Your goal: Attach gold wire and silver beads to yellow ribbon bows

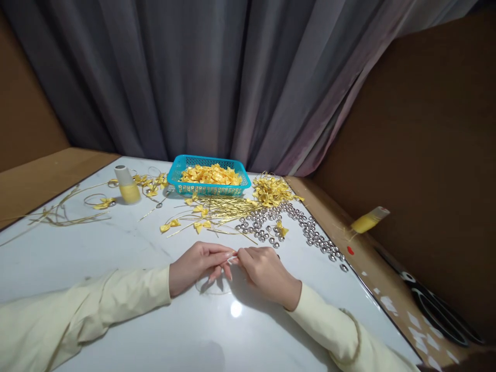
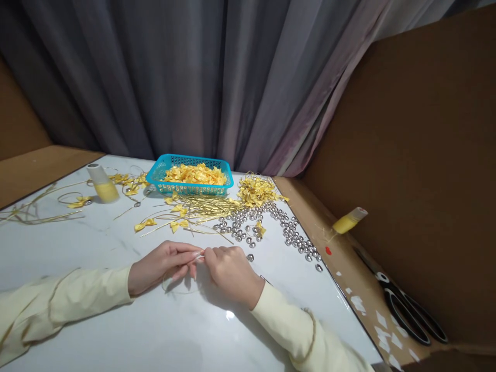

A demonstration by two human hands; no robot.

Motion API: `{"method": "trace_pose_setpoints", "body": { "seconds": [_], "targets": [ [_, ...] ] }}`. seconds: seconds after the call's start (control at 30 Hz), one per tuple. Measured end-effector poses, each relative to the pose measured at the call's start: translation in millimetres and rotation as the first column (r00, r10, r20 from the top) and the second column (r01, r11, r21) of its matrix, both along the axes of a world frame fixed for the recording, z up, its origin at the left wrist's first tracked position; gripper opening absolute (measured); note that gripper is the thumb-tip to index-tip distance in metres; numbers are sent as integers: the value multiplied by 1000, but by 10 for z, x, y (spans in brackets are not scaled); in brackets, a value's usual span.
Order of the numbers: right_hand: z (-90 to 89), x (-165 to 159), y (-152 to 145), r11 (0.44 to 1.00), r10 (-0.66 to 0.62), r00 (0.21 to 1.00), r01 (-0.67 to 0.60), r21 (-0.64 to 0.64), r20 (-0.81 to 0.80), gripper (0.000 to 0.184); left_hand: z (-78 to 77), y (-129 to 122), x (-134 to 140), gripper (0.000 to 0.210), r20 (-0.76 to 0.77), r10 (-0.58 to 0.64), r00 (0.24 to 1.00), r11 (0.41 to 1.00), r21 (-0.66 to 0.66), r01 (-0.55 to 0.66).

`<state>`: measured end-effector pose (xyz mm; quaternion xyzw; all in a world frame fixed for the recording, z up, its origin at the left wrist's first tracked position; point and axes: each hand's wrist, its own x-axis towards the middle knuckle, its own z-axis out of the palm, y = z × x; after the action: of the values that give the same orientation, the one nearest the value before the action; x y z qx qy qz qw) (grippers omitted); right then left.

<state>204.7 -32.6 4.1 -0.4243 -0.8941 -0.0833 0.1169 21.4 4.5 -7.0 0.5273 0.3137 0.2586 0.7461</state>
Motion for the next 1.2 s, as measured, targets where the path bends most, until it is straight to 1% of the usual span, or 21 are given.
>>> {"method": "trace_pose_setpoints", "body": {
  "seconds": [0.07,0.13,0.2,0.27,0.33,0.43,0.47,0.53,0.6,0.63,0.7,0.73,0.8,0.9,0.97,1.07,1.2],
  "targets": [
    [18,-10,-10,998,-26,1000,27,-49,16,11,-29,-26,2,33,-45,-20,999,995,93,24],
    [35,-24,-19,994,-50,998,53,-97,31,9,-46,-52,2,33,-104,-21,994,980,196,41],
    [48,-41,-27,987,-68,997,73,-143,42,10,-46,-74,-2,31,-172,-4,985,942,331,62],
    [58,-56,-36,979,-77,996,84,-186,48,11,-30,-90,-7,29,-228,14,973,887,453,94],
    [68,-69,-45,971,-80,996,89,-224,49,12,-3,-102,-9,25,-258,12,966,853,506,125],
    [79,-81,-55,958,-81,996,88,-274,37,11,37,-115,-6,11,-266,1,964,845,516,141],
    [82,-82,-56,953,-80,996,85,-290,28,10,44,-117,-4,10,-270,2,963,842,519,144],
    [86,-80,-51,945,-84,996,79,-318,-3,11,46,-118,-4,15,-288,8,958,836,527,151],
    [92,-71,-35,936,-97,994,75,-345,-46,17,33,-110,-6,24,-298,15,954,837,526,151],
    [98,-65,-23,931,-108,992,76,-357,-70,22,23,-102,-7,27,-291,23,957,843,520,138],
    [118,-48,8,923,-127,985,73,-379,-121,28,4,-84,-7,29,-249,26,968,878,469,97],
    [132,-38,25,915,-127,978,51,-399,-166,27,-2,-75,-6,29,-220,23,975,899,432,76],
    [163,-20,54,891,-109,949,-39,-452,-296,22,-3,-63,-2,30,-171,18,985,929,366,47],
    [189,-2,74,837,-111,874,-175,-519,-473,15,20,-65,2,31,-153,21,988,941,338,33],
    [181,3,73,817,-149,843,-190,-545,-517,12,43,-71,3,31,-152,19,988,945,325,32],
    [147,6,65,819,-196,815,-170,-547,-546,10,64,-70,3,31,-133,21,991,950,312,22],
    [116,7,58,849,-212,813,-121,-514,-542,17,39,-46,7,30,-127,44,991,948,317,-1]
  ]
}}
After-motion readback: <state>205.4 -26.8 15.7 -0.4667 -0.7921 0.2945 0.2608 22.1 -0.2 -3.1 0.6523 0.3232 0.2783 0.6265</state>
